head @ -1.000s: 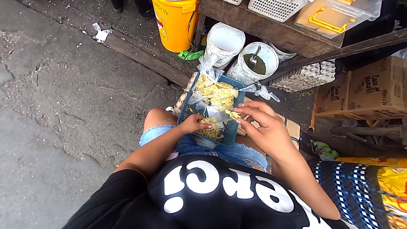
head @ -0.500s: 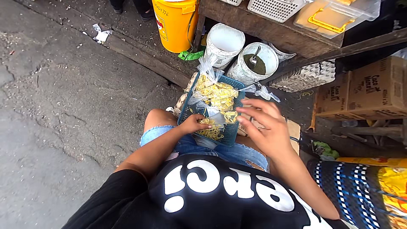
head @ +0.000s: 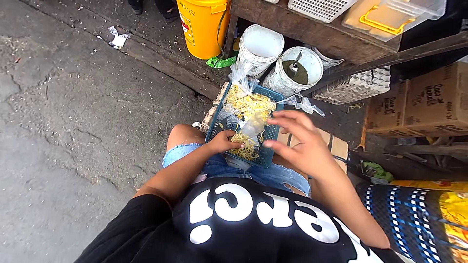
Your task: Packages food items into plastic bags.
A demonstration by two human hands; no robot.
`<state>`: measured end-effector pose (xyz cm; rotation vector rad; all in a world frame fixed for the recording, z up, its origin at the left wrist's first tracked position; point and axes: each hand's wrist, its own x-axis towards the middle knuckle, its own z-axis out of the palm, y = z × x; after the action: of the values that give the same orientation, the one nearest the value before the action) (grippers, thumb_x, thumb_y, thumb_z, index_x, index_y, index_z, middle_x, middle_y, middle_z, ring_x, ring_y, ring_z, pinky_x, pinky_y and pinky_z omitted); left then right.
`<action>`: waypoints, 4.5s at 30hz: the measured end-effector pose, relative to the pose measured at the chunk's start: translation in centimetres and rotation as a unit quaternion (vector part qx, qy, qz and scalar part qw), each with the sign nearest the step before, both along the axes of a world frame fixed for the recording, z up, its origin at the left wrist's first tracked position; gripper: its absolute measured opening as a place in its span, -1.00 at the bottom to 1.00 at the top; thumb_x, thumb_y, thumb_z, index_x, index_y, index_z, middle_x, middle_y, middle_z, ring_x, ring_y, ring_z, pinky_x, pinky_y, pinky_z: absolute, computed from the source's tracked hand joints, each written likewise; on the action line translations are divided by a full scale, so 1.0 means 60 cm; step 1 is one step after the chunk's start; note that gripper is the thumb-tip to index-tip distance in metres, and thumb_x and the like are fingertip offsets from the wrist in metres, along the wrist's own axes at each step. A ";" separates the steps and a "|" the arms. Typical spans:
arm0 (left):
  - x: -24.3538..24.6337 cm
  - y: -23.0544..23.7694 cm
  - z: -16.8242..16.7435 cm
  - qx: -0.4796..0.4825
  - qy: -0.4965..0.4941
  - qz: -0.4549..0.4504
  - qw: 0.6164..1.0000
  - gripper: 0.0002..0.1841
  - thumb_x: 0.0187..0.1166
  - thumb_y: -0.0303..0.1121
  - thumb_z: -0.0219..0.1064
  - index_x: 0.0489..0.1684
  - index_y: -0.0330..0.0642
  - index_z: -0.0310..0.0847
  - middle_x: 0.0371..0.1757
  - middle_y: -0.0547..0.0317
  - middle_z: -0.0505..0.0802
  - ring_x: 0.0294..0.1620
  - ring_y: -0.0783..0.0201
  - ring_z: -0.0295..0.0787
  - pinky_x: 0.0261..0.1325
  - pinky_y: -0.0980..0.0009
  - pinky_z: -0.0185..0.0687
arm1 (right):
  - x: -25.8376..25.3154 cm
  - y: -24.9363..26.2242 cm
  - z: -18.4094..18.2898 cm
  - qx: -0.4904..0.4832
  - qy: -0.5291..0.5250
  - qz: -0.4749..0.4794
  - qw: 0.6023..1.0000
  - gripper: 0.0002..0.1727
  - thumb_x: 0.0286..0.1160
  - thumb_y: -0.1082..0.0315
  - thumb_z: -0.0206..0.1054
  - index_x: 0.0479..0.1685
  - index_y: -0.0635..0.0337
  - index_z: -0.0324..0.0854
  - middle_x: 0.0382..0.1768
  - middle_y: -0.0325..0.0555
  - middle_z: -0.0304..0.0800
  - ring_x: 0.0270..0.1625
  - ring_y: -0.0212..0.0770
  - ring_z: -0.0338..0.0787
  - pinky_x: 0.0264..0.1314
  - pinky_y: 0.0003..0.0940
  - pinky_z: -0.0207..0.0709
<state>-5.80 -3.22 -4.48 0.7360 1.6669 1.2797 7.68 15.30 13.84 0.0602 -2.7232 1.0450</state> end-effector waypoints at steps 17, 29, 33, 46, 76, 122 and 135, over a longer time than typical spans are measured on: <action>0.009 0.002 0.003 0.021 0.043 0.067 0.997 -0.54 0.37 -0.30 0.62 0.14 -0.43 0.71 0.28 -0.15 0.77 0.31 0.21 0.72 0.46 0.26 0.58 | -0.035 -0.031 -0.047 -0.096 0.003 -0.082 0.992 -0.67 0.52 0.40 0.40 0.25 0.19 0.70 -0.18 -0.19 0.89 -0.19 -0.41 0.81 -0.09 -0.46 0.69; 0.024 0.001 -0.015 0.022 0.171 0.063 0.983 -0.49 0.53 -0.28 0.49 0.36 -0.46 0.62 0.39 -0.31 0.72 0.47 0.00 0.66 0.60 0.15 0.48 | -0.085 -0.063 -0.129 -0.254 -0.211 -0.179 0.927 -0.04 0.52 0.09 0.51 0.84 0.18 0.04 0.44 0.24 0.62 0.35 0.10 0.73 0.36 0.04 0.63; 0.027 0.000 -0.002 -0.015 0.197 0.031 0.980 -0.44 0.55 -0.27 0.44 0.46 -0.45 0.56 0.46 -0.34 0.67 0.47 -0.04 0.65 0.60 0.13 0.48 | -0.089 -0.066 -0.111 -0.226 -0.178 -0.152 0.945 -0.62 0.86 0.25 0.08 0.35 0.24 0.70 0.15 0.00 0.89 0.23 -0.17 0.84 0.43 -0.08 0.58; 0.014 0.006 0.052 -0.007 0.082 0.054 0.995 0.05 0.23 -0.22 0.70 0.79 -0.29 0.13 0.69 -0.30 0.42 0.61 -0.01 0.49 0.53 0.18 0.55 | -0.057 0.003 -0.012 -0.120 -0.090 0.018 0.989 -0.54 0.88 0.12 -0.02 0.48 0.08 0.64 0.38 -0.18 0.78 0.45 -0.31 0.71 0.61 -0.17 0.50; 0.026 0.019 0.041 -0.077 0.062 0.044 0.994 -0.59 0.46 -0.50 0.43 0.28 -0.45 0.60 0.13 -0.10 0.84 0.14 0.32 0.80 0.34 0.37 0.65 | -0.016 0.014 -0.025 -0.220 0.060 -0.039 0.973 -0.13 0.07 0.10 0.74 0.52 0.10 0.52 0.52 -0.13 0.52 0.47 -0.29 0.60 0.39 -0.35 0.63; 0.012 0.012 0.016 -0.105 0.053 0.034 0.993 -0.57 0.48 -0.39 0.51 0.26 -0.43 0.62 0.15 -0.14 0.84 0.20 0.26 0.80 0.41 0.30 0.64 | -0.046 0.006 -0.311 0.131 -0.434 0.020 0.891 -0.66 0.72 0.43 0.14 0.32 0.24 0.72 0.40 0.26 0.63 0.50 0.33 0.56 0.48 0.32 0.42; 0.018 0.021 0.022 -0.121 0.096 0.021 0.988 -0.61 0.56 -0.40 0.43 0.31 -0.39 0.63 0.21 -0.22 0.82 0.29 0.08 0.78 0.48 0.13 0.58 | -0.001 0.049 -0.133 -0.062 -0.181 -0.106 0.976 -0.84 0.56 0.46 0.41 -0.03 0.17 0.87 0.06 0.05 0.82 -0.07 -0.10 0.78 0.10 -0.06 0.67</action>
<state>-4.73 -1.97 -3.15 0.6965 1.9622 1.0344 7.64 18.25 5.84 -0.4758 -2.8806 1.2624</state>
